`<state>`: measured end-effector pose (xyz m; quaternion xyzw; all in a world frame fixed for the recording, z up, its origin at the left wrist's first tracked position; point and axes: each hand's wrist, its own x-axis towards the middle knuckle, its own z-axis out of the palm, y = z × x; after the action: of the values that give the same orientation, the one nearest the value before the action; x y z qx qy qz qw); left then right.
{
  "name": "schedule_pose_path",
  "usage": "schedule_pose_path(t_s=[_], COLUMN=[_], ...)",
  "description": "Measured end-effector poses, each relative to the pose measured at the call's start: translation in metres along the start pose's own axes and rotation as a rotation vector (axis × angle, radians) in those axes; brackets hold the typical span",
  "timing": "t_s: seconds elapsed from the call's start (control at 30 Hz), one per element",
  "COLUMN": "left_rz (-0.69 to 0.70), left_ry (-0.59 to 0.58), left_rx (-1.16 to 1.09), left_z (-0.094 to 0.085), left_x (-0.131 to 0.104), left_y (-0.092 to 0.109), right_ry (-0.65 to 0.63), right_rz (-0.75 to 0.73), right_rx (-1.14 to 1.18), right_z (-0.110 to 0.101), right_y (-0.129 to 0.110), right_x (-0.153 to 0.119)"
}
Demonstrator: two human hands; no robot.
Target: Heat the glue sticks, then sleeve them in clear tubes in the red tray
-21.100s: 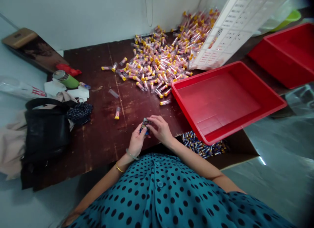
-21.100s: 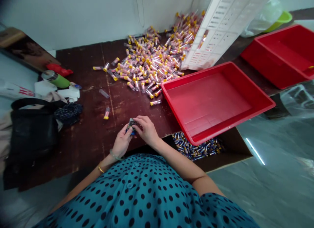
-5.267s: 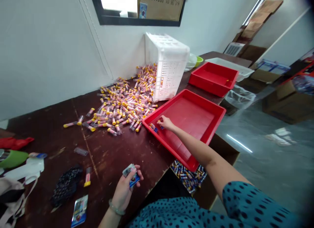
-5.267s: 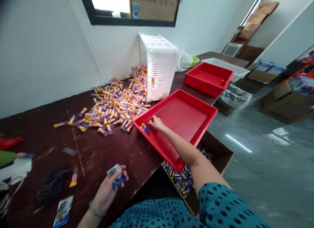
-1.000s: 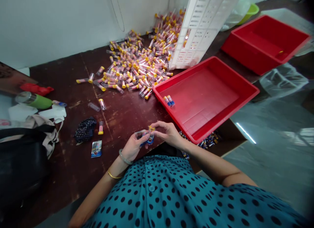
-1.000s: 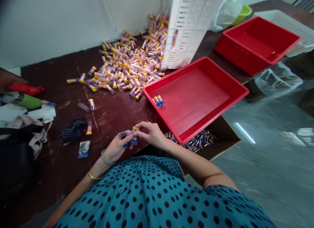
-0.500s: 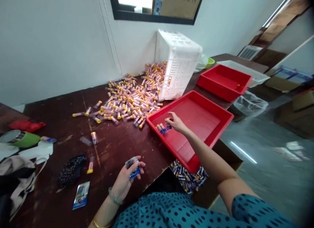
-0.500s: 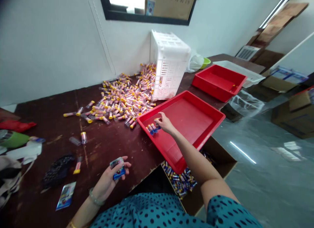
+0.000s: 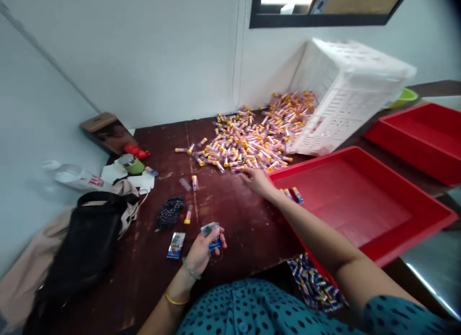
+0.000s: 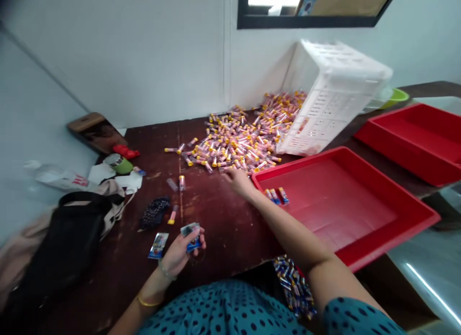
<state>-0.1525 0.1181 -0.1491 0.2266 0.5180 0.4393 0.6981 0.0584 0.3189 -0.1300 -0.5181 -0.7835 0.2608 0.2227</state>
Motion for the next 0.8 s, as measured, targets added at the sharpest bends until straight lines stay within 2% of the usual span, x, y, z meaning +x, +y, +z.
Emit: schedule_pose_path(t_s=[0.03, 0.07, 0.13, 0.17, 0.23, 0.33, 0.47, 0.53, 0.63, 0.7, 0.8], left_rz=[0.013, 0.021, 0.035, 0.043, 0.059, 0.074, 0.125, 0.149, 0.177, 0.195, 0.197], left_ry=[0.010, 0.020, 0.038, 0.052, 0.094, 0.204, 0.253, 0.227, 0.157, 0.116, 0.062], left_rx=[0.005, 0.002, -0.034, -0.061, -0.100, -0.082, -0.040, -0.021, -0.002, 0.006, 0.033], left_z=[-0.004, -0.007, -0.012, -0.015, -0.024, -0.038, -0.044, -0.036, -0.015, -0.001, 0.013], left_x=[0.000, -0.001, -0.003, -0.004, -0.005, -0.005, 0.006, 0.014, 0.025, 0.030, 0.033], left_y=[0.002, 0.004, 0.011, 0.014, 0.022, 0.028, 0.025, 0.022, 0.019, 0.017, 0.015], right_ry=[-0.120, -0.207, -0.263, -0.283, -0.327, -0.402, -0.464, -0.473, -0.411, -0.348, -0.278], right_rz=[-0.051, -0.042, -0.021, -0.005, 0.014, 0.017, -0.065, -0.204, -0.434, -0.456, -0.388], right_rx=[-0.029, -0.098, -0.134, -0.156, -0.187, -0.233, -0.192, -0.072, 0.157, 0.216, 0.231], right_z=[0.024, 0.047, 0.087, 0.101, 0.115, 0.106, 0.067, 0.047, 0.028, 0.023, 0.018], right_y=[-0.030, -0.058, -0.102, -0.116, -0.127, -0.111, -0.080, -0.072, -0.070, -0.070, -0.066], right_x=[0.019, 0.038, 0.070, 0.082, 0.095, 0.090, 0.043, 0.011, -0.033, -0.054, -0.071])
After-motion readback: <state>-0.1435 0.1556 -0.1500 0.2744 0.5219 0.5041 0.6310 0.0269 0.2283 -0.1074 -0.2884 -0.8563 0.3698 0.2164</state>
